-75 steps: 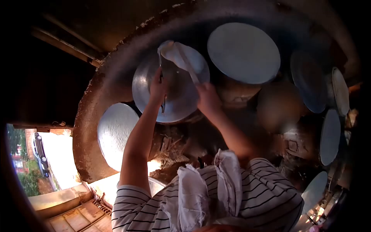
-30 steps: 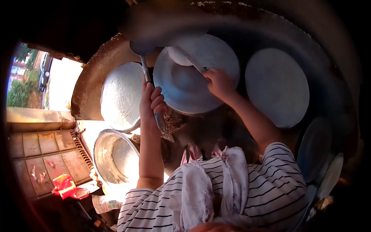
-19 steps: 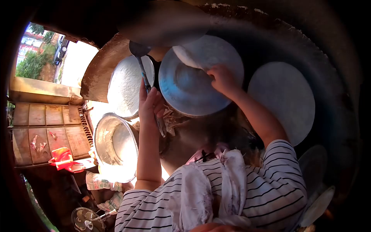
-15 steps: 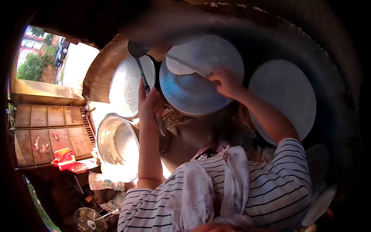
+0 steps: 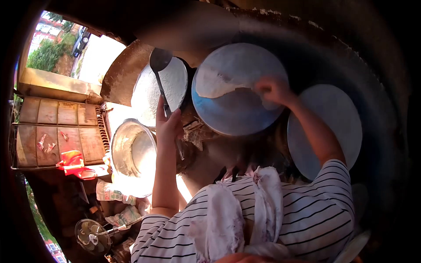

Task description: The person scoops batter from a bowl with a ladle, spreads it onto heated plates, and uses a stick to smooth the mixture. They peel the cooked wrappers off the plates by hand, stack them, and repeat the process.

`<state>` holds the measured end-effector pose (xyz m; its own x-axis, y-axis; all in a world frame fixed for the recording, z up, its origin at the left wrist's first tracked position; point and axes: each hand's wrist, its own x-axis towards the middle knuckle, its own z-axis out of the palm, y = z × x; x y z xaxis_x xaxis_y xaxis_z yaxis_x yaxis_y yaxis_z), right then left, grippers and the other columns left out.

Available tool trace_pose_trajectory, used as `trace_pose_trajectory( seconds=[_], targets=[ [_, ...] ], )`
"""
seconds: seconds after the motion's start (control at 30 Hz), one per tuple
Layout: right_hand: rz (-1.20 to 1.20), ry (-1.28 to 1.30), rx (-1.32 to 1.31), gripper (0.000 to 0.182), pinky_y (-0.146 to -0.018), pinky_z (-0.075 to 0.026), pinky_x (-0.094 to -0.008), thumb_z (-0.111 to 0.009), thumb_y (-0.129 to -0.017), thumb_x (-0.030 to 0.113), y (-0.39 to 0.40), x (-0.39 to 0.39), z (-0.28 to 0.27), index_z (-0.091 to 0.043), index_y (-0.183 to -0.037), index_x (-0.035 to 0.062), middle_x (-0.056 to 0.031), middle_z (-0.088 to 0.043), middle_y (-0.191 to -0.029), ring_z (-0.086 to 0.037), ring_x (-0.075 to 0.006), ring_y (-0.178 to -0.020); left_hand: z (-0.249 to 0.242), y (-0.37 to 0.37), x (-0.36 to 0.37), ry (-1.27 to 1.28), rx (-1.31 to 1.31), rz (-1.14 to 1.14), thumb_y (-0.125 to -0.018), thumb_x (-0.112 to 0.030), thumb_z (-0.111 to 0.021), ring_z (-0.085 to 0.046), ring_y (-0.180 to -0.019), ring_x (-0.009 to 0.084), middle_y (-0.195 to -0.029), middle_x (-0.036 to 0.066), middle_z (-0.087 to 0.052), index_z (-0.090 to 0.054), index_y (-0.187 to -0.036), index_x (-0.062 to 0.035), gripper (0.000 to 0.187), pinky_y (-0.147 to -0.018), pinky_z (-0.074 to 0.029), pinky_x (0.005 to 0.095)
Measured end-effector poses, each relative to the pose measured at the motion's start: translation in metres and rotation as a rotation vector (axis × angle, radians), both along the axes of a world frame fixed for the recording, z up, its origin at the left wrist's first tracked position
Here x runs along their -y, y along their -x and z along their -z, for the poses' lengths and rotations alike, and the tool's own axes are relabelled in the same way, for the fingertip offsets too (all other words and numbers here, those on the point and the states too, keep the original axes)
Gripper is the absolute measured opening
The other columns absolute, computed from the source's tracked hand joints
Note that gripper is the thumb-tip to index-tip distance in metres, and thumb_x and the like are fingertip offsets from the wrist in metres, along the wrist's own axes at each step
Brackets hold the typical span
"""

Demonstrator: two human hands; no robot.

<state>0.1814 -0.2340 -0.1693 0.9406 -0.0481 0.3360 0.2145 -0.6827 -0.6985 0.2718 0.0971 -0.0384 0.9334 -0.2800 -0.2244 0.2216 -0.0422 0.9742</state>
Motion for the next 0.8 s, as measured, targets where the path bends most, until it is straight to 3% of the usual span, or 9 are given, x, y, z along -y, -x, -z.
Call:
trace_pose_trajectory(
  seconds=[0.03, 0.13, 0.2, 0.3, 0.43, 0.57, 0.67, 0.7, 0.8],
  targets=[
    [0.218, -0.018, 0.033, 0.027, -0.078, -0.049, -0.0397, -0.063, -0.064, -0.002, -0.016, 0.007, 0.008, -0.07, -0.089, 0.0061, -0.0101, -0.066, -0.087, -0.06, -0.0305, -0.084, 0.004, -0.002, 0.0, 0.002, -0.006, 0.002, -0.087, -0.005, -0.056, -0.032, -0.04, 0.0038, -0.058, -0.004, -0.041, -0.026, -0.145, -0.0187, 0.067, -0.034, -0.025, 0.0187],
    [0.053, 0.248, 0.05, 0.026, -0.079, -0.048, -0.0386, -0.064, -0.065, -0.002, -0.042, 0.004, 0.001, -0.07, -0.088, 0.0065, -0.0092, -0.066, -0.089, -0.06, -0.03, -0.087, 0.01, -0.008, 0.012, 0.005, 0.016, -0.029, -0.087, -0.006, -0.057, -0.032, -0.04, 0.004, -0.058, -0.003, -0.042, -0.025, -0.145, -0.0183, 0.068, -0.034, -0.025, 0.0191],
    [-0.067, 0.177, 0.029, 0.027, -0.08, -0.048, -0.0378, -0.064, -0.064, -0.004, -0.028, -0.019, 0.018, -0.07, -0.088, 0.0067, -0.0079, -0.066, -0.092, -0.06, -0.0293, -0.089, 0.016, -0.001, 0.006, -0.04, 0.023, -0.063, -0.087, -0.006, -0.058, -0.033, -0.04, 0.0038, -0.059, -0.003, -0.042, -0.025, -0.145, -0.0182, 0.068, -0.035, -0.025, 0.0189],
    [-0.216, 0.059, -0.077, 0.027, -0.079, -0.048, -0.0367, -0.065, -0.063, -0.004, -0.003, -0.013, -0.002, -0.07, -0.087, 0.0064, -0.0074, -0.066, -0.093, -0.061, -0.0268, -0.09, 0.009, 0.003, -0.017, -0.034, 0.013, -0.047, -0.086, -0.007, -0.059, -0.036, -0.04, 0.0043, -0.058, -0.002, -0.046, -0.021, -0.146, -0.0165, 0.071, -0.034, -0.027, 0.0195],
    [-0.062, -0.152, -0.129, 0.029, -0.078, -0.048, -0.0346, -0.066, -0.061, -0.004, -0.033, 0.017, 0.0, -0.07, -0.089, 0.0047, -0.0083, -0.066, -0.093, -0.062, -0.0261, -0.087, 0.011, -0.002, -0.011, -0.032, 0.009, 0.007, -0.087, -0.006, -0.058, -0.037, -0.04, 0.0042, -0.059, -0.003, -0.046, -0.019, -0.147, -0.016, 0.072, -0.034, -0.028, 0.0197],
    [-0.276, -0.004, -0.081, 0.029, -0.074, -0.049, -0.0341, -0.065, -0.061, -0.003, -0.023, 0.011, -0.005, -0.07, -0.088, 0.0055, -0.0072, -0.067, -0.089, -0.063, -0.0248, -0.086, 0.006, 0.013, -0.012, -0.074, -0.012, -0.083, -0.089, -0.004, -0.054, -0.032, -0.042, 0.0032, -0.058, -0.004, -0.041, -0.026, -0.145, -0.0177, 0.065, -0.036, -0.026, 0.0186],
    [-0.325, -0.157, -0.379, 0.032, -0.078, -0.049, -0.0355, -0.065, -0.061, -0.002, 0.013, 0.041, -0.019, -0.071, -0.091, 0.0066, -0.0078, -0.067, -0.093, -0.062, -0.0246, -0.089, 0.001, 0.022, -0.047, -0.183, -0.021, -0.019, -0.09, -0.005, -0.052, -0.032, -0.042, 0.0028, -0.058, -0.005, -0.041, -0.026, -0.145, -0.0185, 0.062, -0.035, -0.026, 0.019],
    [-0.269, -0.214, -0.563, 0.034, -0.08, -0.048, -0.0363, -0.064, -0.061, -0.002, 0.013, 0.046, -0.026, -0.071, -0.094, 0.0069, -0.0084, -0.067, -0.096, -0.061, -0.0251, -0.091, 0.0, 0.02, -0.047, -0.241, -0.017, -0.01, -0.09, -0.005, -0.052, -0.032, -0.044, 0.0029, -0.06, -0.005, -0.04, -0.026, -0.145, -0.0188, 0.062, -0.037, -0.026, 0.0183],
    [0.078, -0.13, -0.159, 0.033, -0.077, -0.048, -0.0366, -0.063, -0.062, -0.002, -0.014, 0.03, 0.024, -0.07, -0.093, 0.0059, -0.0086, -0.066, -0.097, -0.061, -0.0255, -0.089, 0.005, 0.013, -0.022, -0.071, -0.076, -0.002, -0.091, -0.007, -0.053, -0.032, -0.045, 0.0032, -0.063, -0.005, -0.04, -0.026, -0.145, -0.019, 0.062, -0.039, -0.026, 0.0175]
  ],
)
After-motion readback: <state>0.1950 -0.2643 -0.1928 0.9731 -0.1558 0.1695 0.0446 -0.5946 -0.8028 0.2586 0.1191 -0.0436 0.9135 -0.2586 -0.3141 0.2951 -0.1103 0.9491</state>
